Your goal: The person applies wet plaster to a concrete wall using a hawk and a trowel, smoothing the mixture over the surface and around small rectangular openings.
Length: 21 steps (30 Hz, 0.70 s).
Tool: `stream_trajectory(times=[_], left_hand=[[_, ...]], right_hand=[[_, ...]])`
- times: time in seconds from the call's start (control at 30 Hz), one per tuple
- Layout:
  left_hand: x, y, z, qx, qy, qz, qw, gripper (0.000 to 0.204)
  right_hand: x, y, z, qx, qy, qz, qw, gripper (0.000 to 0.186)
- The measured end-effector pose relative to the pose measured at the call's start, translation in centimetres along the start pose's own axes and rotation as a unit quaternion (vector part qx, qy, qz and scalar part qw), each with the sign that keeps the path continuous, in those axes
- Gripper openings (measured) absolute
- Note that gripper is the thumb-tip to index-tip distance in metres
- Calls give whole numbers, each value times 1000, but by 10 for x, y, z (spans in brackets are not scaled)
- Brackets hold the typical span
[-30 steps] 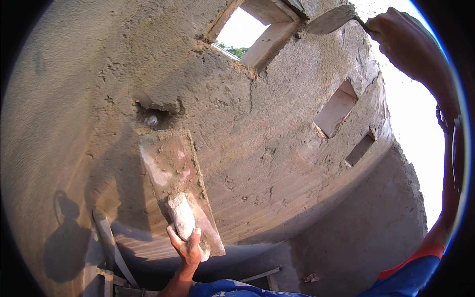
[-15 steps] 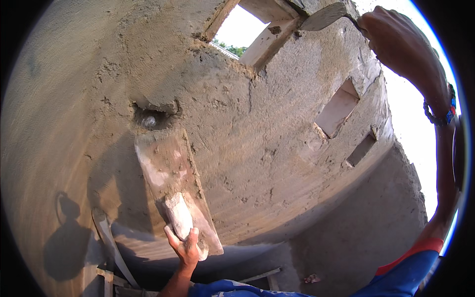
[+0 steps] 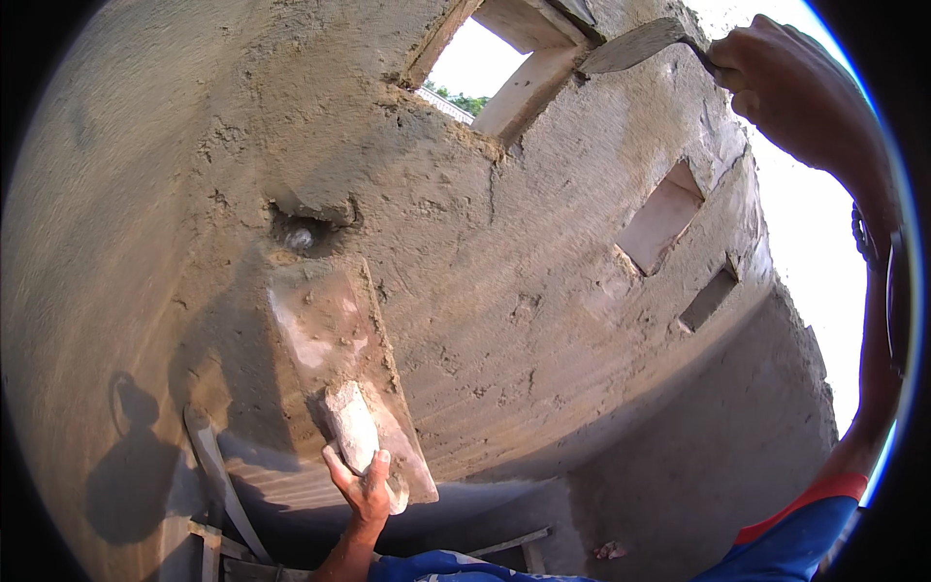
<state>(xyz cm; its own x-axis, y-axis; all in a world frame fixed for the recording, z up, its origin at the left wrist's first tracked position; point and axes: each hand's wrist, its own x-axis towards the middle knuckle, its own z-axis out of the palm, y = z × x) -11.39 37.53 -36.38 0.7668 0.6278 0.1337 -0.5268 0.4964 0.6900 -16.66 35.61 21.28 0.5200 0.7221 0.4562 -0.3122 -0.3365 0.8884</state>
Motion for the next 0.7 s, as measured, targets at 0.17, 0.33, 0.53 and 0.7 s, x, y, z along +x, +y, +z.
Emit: stream_trajectory(times=[0.17, 0.33, 0.53, 0.7], left_hand=[[3, 11, -7, 22, 20, 8, 1000, 45], [2, 2, -2, 14, 3, -9, 1000, 46], [7, -12, -4, 35, -6, 72, 997, 41], [3, 6, -3, 17, 3, 23, 1000, 43]], right_hand=[[5, -19, 12, 66, 56, -54, 995, 11], [9, -17, 8, 22, 32, -51, 998, 12], [19, 13, 21, -21, 11, -28, 999, 16], [18, 32, 23, -30, -12, -8, 999, 21]])
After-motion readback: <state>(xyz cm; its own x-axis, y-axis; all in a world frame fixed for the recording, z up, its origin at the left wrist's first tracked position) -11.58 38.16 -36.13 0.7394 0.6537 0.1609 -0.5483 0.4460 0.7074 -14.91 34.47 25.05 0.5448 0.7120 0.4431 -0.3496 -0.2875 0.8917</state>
